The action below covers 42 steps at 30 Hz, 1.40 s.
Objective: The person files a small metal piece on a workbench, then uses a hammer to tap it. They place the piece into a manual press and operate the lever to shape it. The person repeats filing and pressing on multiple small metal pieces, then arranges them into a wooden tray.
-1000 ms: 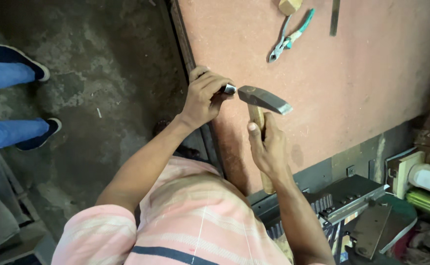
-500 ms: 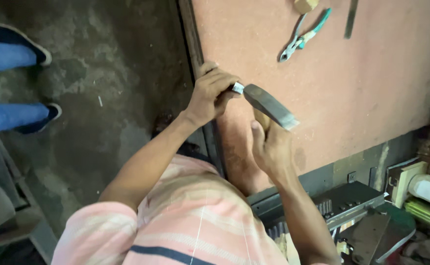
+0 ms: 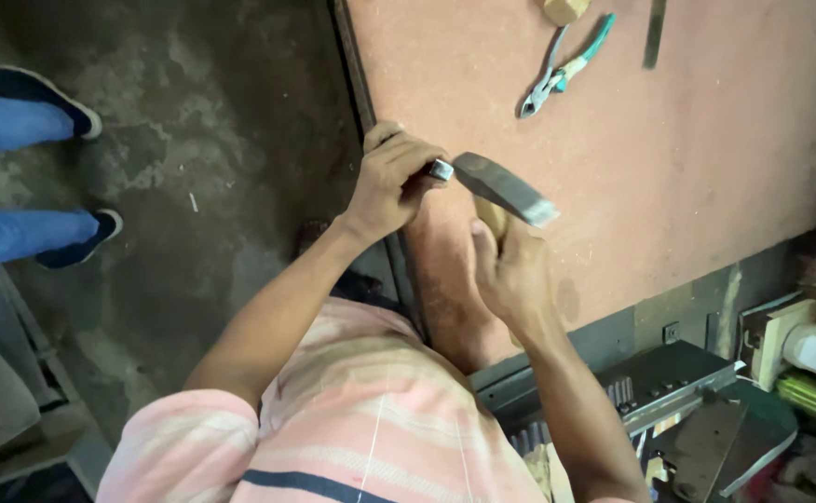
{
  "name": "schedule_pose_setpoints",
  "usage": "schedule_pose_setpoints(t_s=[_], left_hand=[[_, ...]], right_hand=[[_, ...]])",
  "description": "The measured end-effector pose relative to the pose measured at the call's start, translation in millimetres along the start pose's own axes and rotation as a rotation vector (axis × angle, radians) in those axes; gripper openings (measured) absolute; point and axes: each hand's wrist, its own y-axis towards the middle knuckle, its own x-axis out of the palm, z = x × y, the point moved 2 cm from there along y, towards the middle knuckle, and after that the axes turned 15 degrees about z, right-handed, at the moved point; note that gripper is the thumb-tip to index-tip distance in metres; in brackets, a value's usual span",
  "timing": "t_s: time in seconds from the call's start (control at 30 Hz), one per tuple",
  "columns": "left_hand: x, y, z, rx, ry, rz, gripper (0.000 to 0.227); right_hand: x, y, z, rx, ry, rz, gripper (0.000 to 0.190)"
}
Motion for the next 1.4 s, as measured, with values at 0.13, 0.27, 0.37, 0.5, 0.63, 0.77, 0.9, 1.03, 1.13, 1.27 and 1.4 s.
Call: schedule_pose_setpoints(t_s=[0.13, 0.27, 0.37, 0.5, 0.63, 0.77, 0.9, 1.03, 1.13, 1.27, 1.4], left_hand=[[4, 0, -1, -0.002, 0.059, 0.002, 0.020], [4, -3, 0, 0.010, 0.057, 0.018, 0.019], [4, 4, -1, 0.016, 0.038, -0.005, 0.019], [2, -6, 4, -0.027, 0.077, -0.026, 0.020], [9, 4, -2, 0.025, 0.034, 0.003, 0.019], [2, -7, 6, 0.007, 0.071, -0.001, 0.019], [4, 4, 1, -0.016, 0.020, -0.027, 0.019], [5, -4, 2, 0.021, 0.066, -0.017, 0.026], [10, 0, -4, 0.053, 0.085, -0.003, 0.029], [5, -5, -1, 0.015, 0.118, -0.018, 0.028], [4, -3, -3, 0.044, 0.066, -0.021, 0.023]], right_hand=[[1, -3, 10, -0.025, -0.023, -0.015, 0.036], [3, -6, 12, -0.062, 0.011, 0.027, 0.039], [1, 1, 8, -0.112, 0.025, 0.045, 0.034], [-2, -12, 3, -0.073, 0.009, 0.007, 0.034], [-3, -1, -2, -0.078, 0.062, 0.067, 0.037], [-7, -12, -3, 0.037, 0.071, -0.003, 0.036], [-10, -1, -7, -0.043, 0.083, 0.036, 0.039], [-8, -7, -8, -0.044, 0.057, -0.022, 0.036], [-11, 2, -10, -0.090, 0.081, 0.036, 0.035], [-10, -3, -7, 0.007, 0.053, -0.034, 0.036], [4, -9, 7, -0.066, -0.010, 0.000, 0.037]])
